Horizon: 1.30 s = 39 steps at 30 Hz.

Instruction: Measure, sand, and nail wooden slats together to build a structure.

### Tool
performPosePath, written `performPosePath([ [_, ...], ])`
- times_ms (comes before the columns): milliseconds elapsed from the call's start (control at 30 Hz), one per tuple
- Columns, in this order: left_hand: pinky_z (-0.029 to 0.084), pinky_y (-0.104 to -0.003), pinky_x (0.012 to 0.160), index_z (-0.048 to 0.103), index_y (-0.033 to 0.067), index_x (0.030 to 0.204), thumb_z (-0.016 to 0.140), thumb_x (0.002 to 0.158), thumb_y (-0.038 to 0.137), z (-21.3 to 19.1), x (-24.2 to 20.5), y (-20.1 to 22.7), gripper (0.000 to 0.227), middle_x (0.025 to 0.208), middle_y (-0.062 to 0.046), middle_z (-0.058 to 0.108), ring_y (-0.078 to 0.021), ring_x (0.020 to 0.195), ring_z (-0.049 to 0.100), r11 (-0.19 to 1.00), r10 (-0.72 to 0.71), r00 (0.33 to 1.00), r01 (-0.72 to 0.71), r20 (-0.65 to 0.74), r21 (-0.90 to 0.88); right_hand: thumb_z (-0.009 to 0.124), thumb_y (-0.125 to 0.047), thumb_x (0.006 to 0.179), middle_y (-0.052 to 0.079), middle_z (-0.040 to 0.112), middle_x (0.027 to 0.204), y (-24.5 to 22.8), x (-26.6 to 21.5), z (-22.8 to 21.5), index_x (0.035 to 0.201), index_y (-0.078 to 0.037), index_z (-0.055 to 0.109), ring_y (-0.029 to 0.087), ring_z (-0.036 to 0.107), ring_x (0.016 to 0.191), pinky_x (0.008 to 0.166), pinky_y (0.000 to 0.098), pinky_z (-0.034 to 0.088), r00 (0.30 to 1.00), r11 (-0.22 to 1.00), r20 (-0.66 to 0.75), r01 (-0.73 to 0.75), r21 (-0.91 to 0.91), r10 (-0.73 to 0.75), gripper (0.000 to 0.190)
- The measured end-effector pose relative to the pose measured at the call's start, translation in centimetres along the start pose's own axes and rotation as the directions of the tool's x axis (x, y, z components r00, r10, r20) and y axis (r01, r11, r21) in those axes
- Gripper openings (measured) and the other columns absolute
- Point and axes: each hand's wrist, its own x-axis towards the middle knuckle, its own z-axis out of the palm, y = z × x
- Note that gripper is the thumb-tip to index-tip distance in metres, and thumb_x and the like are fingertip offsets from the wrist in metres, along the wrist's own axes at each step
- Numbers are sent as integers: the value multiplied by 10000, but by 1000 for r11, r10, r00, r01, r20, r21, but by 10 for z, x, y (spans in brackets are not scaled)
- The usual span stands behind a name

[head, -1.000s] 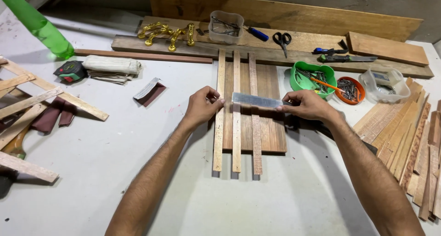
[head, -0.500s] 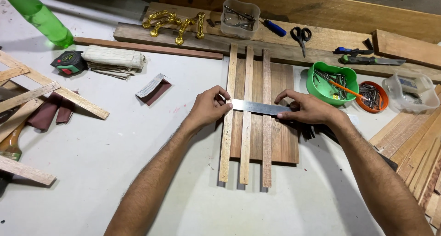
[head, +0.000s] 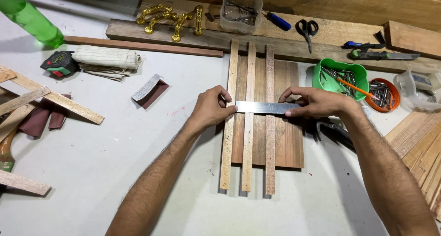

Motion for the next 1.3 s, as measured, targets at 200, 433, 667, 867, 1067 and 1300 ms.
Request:
performPosePath([
  [200,567,-257,599,651,51,1001,808,830,161,1,3,-4,257,833,-38,640,-97,735,622,1000,16,1000,-16,3,-11,750,-450,833,52,799,946,-6,-2,3,1273,-276,654,171,694,857,729,375,561,999,999,-7,-39,-25,39,484],
  [433,553,-253,578,657,35,986,781,831,113,-1,0,0,214,802,-35,647,-89,694,624,1000,6,1000,-6,-3,-25,745,-448,840,25,803,940,3,1,12,1169,-207,699,146,712,850,711,357,586,999,998,-12,53,21,-53,410],
  [667,552,-234,540,645,37,1023,740,853,84,-3,-1,0,200,796,-29,644,-75,675,638,996,-33,999,36,26,-86,751,-441,837,46,793,914,4,3,13,1186,-229,700,159,720,826,685,376,589,999,1000,-34,-4,-26,3,412],
  [867,546,-234,550,654,38,1016,755,851,102,-1,2,-4,203,804,-27,644,-78,680,627,997,-13,1000,15,17,-72,756,-431,840,35,787,923,7,3,13,1169,-210,706,148,704,830,686,362,579,998,998,-40,57,-1,-57,399],
  [1067,564,-253,569,655,47,1008,790,844,145,0,2,-1,235,822,-45,664,-92,694,644,999,0,1000,0,1,-45,769,-378,858,29,771,940,14,1,18,1149,-167,708,135,664,839,703,341,553,993,992,-55,110,58,-107,364],
  [1300,616,-275,652,690,47,995,804,858,217,3,-12,0,247,863,-71,726,-97,737,698,999,19,996,-22,-88,-35,775,-390,901,39,763,822,0,-30,39,1077,-114,716,146,682,750,669,342,562,959,988,-257,94,-123,-124,333],
])
